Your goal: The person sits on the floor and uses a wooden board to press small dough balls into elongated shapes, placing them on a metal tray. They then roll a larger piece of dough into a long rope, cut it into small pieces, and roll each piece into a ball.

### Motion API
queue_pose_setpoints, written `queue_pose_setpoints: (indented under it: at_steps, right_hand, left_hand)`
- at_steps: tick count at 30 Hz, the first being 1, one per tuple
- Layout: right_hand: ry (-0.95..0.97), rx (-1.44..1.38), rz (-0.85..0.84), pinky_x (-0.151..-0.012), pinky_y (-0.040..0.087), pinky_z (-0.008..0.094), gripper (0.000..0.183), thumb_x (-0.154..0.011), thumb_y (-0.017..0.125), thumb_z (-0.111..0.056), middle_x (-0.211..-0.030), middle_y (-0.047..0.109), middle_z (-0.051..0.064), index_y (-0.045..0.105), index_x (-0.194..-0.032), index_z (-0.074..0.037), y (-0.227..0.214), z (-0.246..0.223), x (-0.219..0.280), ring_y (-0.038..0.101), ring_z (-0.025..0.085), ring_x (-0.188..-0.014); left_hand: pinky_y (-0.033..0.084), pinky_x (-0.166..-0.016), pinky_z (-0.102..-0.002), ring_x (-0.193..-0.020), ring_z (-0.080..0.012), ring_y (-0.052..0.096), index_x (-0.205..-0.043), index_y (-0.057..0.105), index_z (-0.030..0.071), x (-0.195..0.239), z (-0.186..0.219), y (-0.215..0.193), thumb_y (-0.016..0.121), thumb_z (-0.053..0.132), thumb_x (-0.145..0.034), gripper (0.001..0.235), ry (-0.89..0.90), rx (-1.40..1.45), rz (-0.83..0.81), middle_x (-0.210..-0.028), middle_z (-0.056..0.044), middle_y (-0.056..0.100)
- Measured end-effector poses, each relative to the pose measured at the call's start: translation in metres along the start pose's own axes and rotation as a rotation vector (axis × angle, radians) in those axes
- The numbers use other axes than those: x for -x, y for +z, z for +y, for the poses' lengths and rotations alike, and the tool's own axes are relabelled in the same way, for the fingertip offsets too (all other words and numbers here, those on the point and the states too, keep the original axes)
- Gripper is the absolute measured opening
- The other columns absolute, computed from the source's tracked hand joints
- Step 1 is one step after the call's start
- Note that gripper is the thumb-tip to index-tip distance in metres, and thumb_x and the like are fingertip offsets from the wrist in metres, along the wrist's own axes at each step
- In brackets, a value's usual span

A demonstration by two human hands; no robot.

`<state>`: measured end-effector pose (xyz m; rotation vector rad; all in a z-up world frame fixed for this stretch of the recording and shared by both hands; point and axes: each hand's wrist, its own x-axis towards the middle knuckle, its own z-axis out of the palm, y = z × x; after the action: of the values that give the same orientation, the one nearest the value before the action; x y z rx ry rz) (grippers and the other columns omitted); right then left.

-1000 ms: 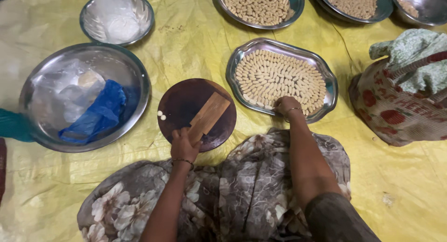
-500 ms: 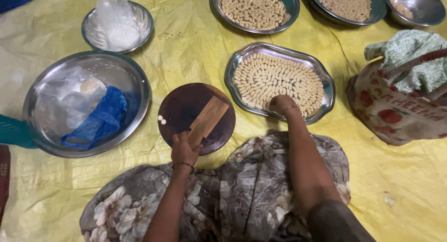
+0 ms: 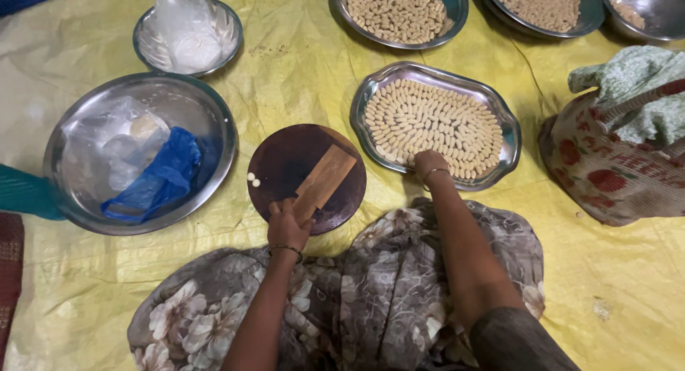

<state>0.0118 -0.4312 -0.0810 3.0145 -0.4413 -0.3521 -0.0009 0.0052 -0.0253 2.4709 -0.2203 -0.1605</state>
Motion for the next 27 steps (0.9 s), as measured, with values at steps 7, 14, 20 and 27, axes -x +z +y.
queue_pose_setpoints:
  at_steps: [7, 14, 20, 27]
  right_hand:
    - [-0.027, -0.170, 0.066, -0.088, 0.056, 0.046, 0.029, -0.087, 0.072, -0.036, -0.100, 0.074, 0.020, 0.077, -0.098, -0.009, -0.017, -0.041, 0.001, 0.071, 0.037, -0.098]
    - [0.093, -0.312, 0.151, -0.086, 0.058, 0.046, 0.032, -0.083, 0.071, -0.034, -0.102, 0.075, 0.020, 0.078, -0.099, -0.006, -0.018, -0.069, 0.003, 0.073, 0.037, -0.098]
    - [0.167, -0.095, -0.190, -0.091, 0.058, 0.044, 0.033, -0.087, 0.069, -0.032, -0.113, 0.075, 0.019, 0.079, -0.105, -0.007, -0.017, -0.036, 0.003, 0.072, 0.033, -0.108]
    - [0.195, -0.114, -0.188, -0.091, 0.058, 0.042, 0.033, -0.082, 0.074, -0.032, -0.113, 0.076, 0.017, 0.081, -0.105, -0.009, -0.016, -0.041, 0.001, 0.072, 0.032, -0.108]
  left_hand:
    - [0.056, -0.086, -0.050, -0.104, -0.0416, 0.065, -0.123, 0.059, 0.013, -0.002, 0.000, 0.002, 0.092, 0.024, -0.066, 0.067, 0.029, 0.028, 0.060, -0.123, -0.017, 0.053]
    - [0.055, -0.087, -0.050, -0.105, -0.0414, 0.064, -0.126, 0.059, 0.015, 0.000, 0.000, 0.003, 0.092, 0.025, -0.068, 0.068, 0.012, 0.015, 0.045, -0.124, -0.017, 0.053]
    - [0.055, -0.088, -0.050, -0.107, -0.0427, 0.063, -0.127, 0.058, 0.013, 0.001, 0.004, 0.001, 0.091, 0.023, -0.068, 0.068, 0.039, 0.015, 0.053, -0.124, -0.018, 0.053]
    - [0.055, -0.087, -0.050, -0.104, -0.0416, 0.064, -0.127, 0.056, 0.013, -0.003, 0.004, 0.001, 0.090, 0.026, -0.071, 0.067, -0.034, -0.018, -0.025, -0.129, -0.018, 0.049]
